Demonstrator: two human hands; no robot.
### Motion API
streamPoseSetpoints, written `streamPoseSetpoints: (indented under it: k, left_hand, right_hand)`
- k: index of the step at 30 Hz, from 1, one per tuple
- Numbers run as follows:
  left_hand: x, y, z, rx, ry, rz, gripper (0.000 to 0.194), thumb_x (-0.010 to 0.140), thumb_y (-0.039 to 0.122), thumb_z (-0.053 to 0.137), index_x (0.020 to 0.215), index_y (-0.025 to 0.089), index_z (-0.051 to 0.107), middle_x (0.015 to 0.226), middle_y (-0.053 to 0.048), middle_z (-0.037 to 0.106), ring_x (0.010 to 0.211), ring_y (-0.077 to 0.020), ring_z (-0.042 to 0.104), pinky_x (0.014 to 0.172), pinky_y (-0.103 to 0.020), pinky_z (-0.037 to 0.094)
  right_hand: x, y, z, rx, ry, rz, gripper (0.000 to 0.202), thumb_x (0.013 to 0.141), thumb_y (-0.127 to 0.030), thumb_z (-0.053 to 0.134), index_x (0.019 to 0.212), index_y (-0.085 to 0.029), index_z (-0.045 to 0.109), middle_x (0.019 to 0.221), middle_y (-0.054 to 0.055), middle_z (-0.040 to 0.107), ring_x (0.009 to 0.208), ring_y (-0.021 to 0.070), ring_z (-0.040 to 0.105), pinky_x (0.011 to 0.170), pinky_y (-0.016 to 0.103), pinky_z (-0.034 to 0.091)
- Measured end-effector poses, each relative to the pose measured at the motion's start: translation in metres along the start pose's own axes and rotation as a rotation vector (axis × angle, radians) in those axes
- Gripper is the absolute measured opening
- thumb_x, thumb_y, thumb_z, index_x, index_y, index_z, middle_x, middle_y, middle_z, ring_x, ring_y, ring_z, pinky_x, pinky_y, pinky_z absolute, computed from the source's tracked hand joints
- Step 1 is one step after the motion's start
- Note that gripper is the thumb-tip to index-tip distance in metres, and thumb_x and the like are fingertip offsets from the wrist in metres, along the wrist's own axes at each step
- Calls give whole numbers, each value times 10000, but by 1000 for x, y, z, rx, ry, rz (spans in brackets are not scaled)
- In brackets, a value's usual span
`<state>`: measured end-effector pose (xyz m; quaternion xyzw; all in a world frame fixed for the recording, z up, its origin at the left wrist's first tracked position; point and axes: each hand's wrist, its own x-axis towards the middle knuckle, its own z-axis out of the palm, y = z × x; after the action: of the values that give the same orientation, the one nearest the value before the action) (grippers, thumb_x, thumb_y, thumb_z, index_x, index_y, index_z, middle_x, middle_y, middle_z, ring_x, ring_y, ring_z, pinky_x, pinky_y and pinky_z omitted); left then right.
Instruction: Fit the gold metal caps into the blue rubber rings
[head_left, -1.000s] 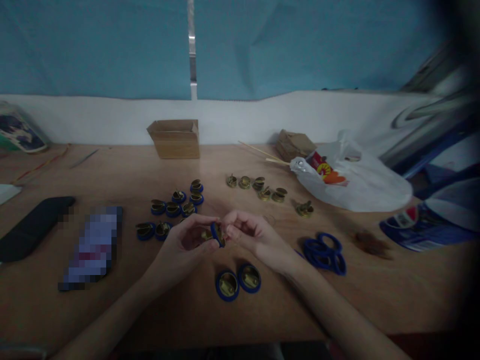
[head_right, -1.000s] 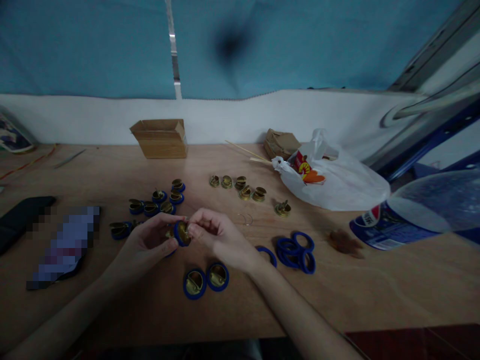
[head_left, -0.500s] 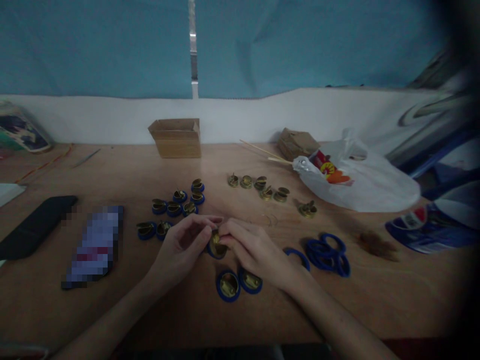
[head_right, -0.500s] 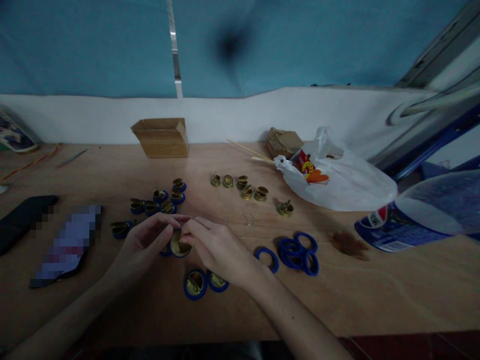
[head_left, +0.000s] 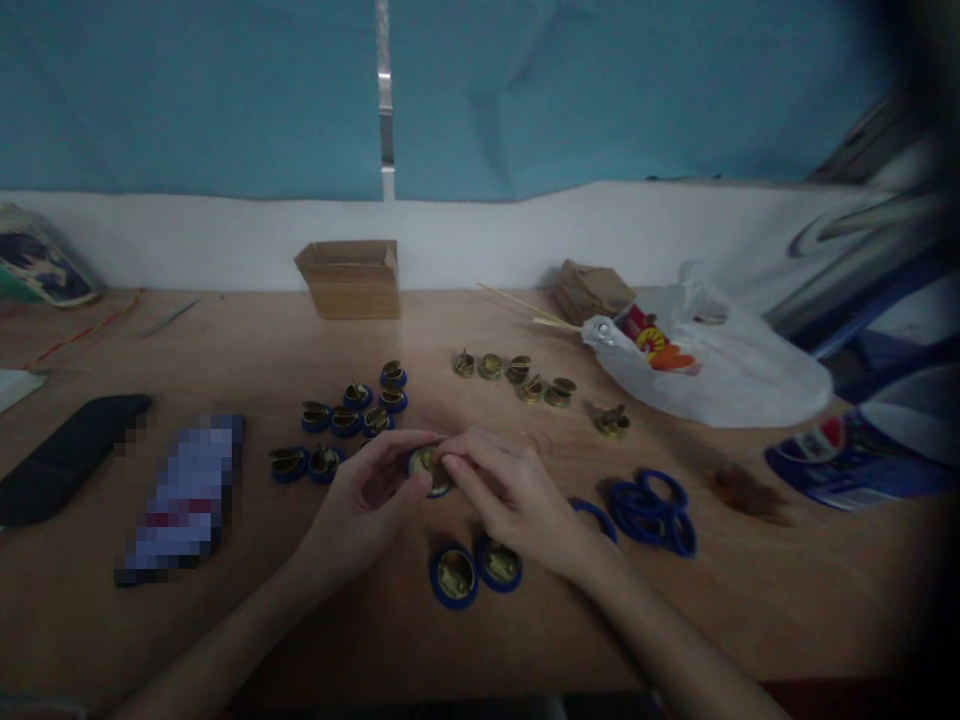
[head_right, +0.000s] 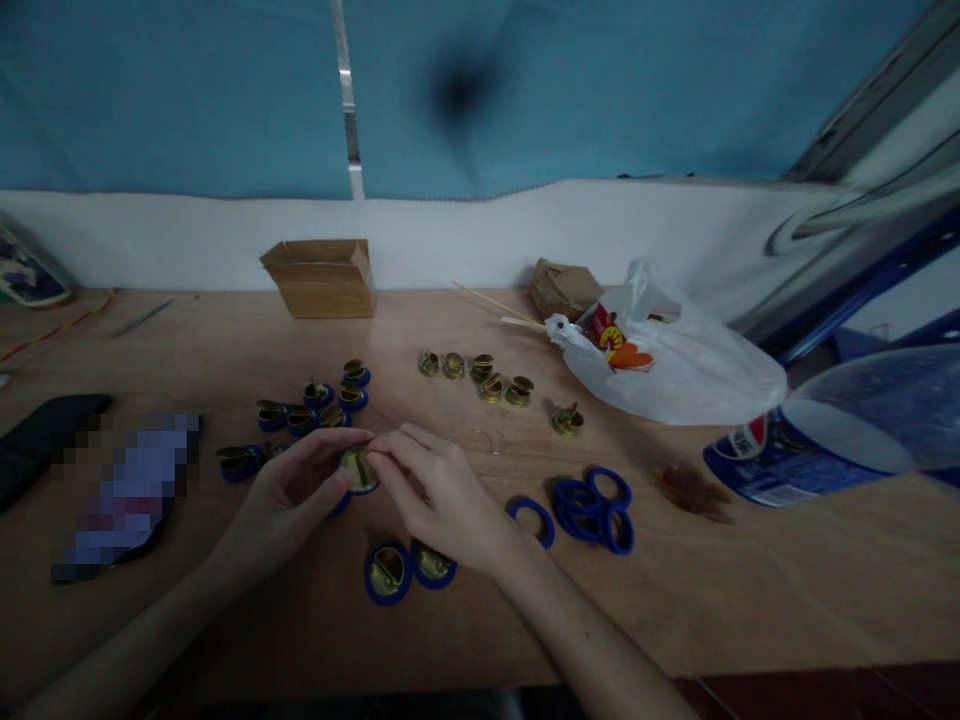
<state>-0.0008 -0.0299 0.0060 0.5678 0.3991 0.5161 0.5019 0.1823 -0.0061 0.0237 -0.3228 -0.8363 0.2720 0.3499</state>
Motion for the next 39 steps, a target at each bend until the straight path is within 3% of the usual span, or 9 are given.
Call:
streamPoseSetpoints:
  k: [7, 13, 23, 27, 31, 34, 39]
  left_hand:
    - [1, -8, -5, -124, -30, -38, 477, 698, 116, 772, 1144, 241, 657, 1230, -54, 676, 1160, -213, 619, 1006, -347, 487]
    - [1, -5, -6, -79, 59, -9, 426, 655, 81, 798, 1034, 252, 708, 1091, -9, 735, 1051, -184, 670, 959, -309, 519]
    - [-1, -6, -7, 43, 78, -9, 421, 679, 111, 781, 1063, 254, 683, 1112, -7, 720, 1055, -177, 659, 949, -292, 518]
    - [-1, -1, -6, 85, 99, -27, 360, 717, 174, 756, 1063, 225, 670, 1080, -29, 724, 1014, -189, 671, 902, -301, 532]
    - [2, 2, -8, 50, 105, -75, 248, 815, 311, 674, 1027, 182, 667, 1008, -61, 736, 942, -205, 689, 837, -318, 542]
    - [4, -1, -11, -148, 29, -147, 355, 890, 483, 538, 1046, 187, 658, 1027, -84, 731, 904, -219, 699, 792, -341, 549]
    - [2, -4, -14, -270, -161, -181, 532, 822, 654, 511, 1084, 217, 662, 1172, -117, 680, 956, -252, 684, 773, -343, 546]
  right_hand:
    - [0, -4, -5, 65, -5, 3, 166, 968, -212, 461, 1028, -176, 613, 943, 50, 628, 866, 148, 612, 786, 291, 489]
    - [0, -4, -5, 56, -13, -61, 175, 934, -191, 522, 1072, -167, 628, 1030, 75, 598, 937, 159, 599, 826, 304, 497]
    - [0, 1, 3, 82, 182, -124, 107, 886, -141, 608, 932, -187, 692, 1003, 63, 580, 926, 152, 594, 789, 284, 494]
    - [1, -4, 0, 251, 224, 62, 93, 903, -198, 593, 830, -184, 647, 789, 11, 586, 721, 119, 572, 649, 251, 454]
    - [3, -1, -5, 619, 211, 332, 216, 930, -346, 553, 793, -183, 587, 567, -61, 460, 477, 68, 392, 470, 210, 312]
    - [4, 5, -7, 918, 155, 453, 239, 877, -386, 622, 776, -172, 592, 536, -81, 388, 436, 50, 263, 415, 198, 207]
    - [3, 11, -4, 1180, 4, 580, 220, 834, -365, 681, 777, -162, 620, 470, -118, 267, 403, 39, 126, 381, 187, 99]
